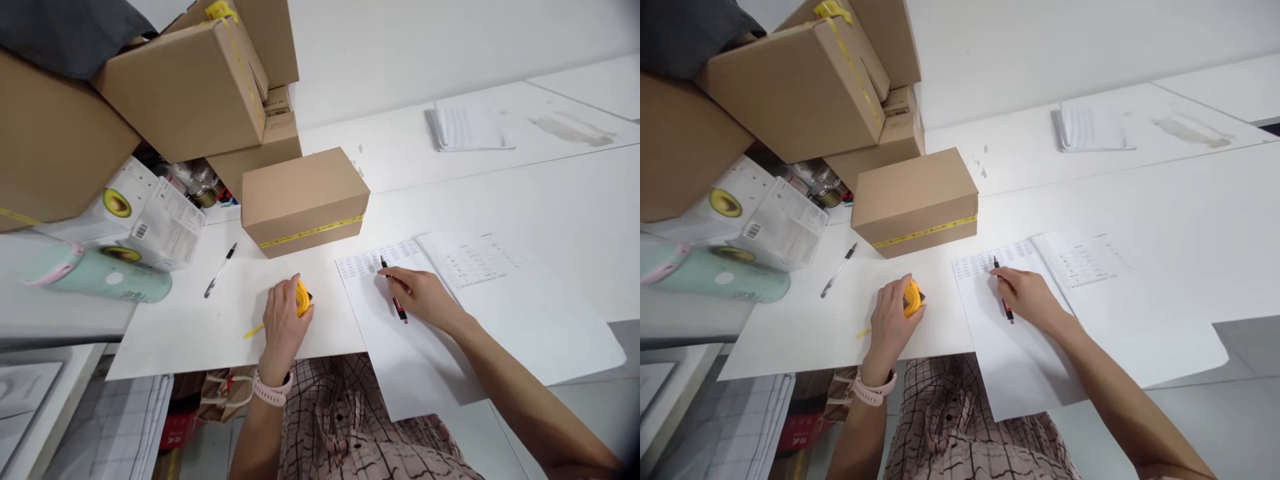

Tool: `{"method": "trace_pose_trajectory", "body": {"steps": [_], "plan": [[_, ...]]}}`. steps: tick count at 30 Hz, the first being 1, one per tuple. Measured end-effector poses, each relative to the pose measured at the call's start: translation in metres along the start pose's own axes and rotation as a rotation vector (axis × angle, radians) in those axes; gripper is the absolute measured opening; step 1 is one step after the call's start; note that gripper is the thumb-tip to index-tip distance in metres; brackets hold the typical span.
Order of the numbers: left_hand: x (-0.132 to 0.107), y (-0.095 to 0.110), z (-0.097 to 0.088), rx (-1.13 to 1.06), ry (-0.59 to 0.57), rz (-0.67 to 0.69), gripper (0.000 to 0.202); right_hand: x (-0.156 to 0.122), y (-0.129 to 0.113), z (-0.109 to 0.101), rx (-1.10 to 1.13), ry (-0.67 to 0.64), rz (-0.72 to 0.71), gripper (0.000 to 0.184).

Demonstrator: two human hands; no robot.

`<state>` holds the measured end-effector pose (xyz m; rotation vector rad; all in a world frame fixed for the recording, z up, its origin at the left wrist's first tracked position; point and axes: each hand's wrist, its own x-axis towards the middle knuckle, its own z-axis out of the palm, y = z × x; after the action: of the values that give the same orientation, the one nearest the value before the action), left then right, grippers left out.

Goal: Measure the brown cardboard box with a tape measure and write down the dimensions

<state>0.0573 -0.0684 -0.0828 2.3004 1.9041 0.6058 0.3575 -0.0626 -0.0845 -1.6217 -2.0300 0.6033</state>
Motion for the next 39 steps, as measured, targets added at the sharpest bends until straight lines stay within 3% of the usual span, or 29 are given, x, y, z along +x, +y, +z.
{"method": "trace_pose_trajectory", "body": {"steps": [3,5,9,11,13,17,24,32,39], "plan": [[0.005,-0.003,0.000,0.037,-0.014,0.011,0.055,-0.006,-0.003,-0.024,0.225,0.014,0.010,0.033],[0.006,0.004,0.001,0.066,0.037,0.027,0.052,-0.008,-0.005,-0.033,0.252,0.109,0.013,0.031],[0.000,0.042,0.012,-0.070,0.142,0.143,0.042,-0.003,-0.009,-0.027,0.248,0.374,0.125,0.022],[-0.004,0.069,0.024,-0.213,0.035,0.277,0.034,0.006,-0.011,-0.017,0.374,0.401,0.178,0.032],[-0.005,0.094,0.037,-0.262,-0.137,0.349,0.035,0.018,-0.012,-0.006,0.570,0.333,0.205,0.033],[0.001,0.120,0.055,-0.146,-0.318,0.289,0.054,0.040,-0.005,0.014,0.792,0.123,0.272,0.037],[0.001,0.113,0.057,0.020,-0.394,0.281,0.057,0.040,0.010,0.036,0.693,0.311,0.315,0.032],[0.003,0.113,0.054,-0.022,-0.439,0.253,0.055,0.036,0.014,0.043,0.590,0.349,0.269,0.039],[0.005,0.113,0.052,-0.035,-0.472,0.242,0.054,0.038,0.015,0.043,0.543,0.327,0.250,0.035]]}}
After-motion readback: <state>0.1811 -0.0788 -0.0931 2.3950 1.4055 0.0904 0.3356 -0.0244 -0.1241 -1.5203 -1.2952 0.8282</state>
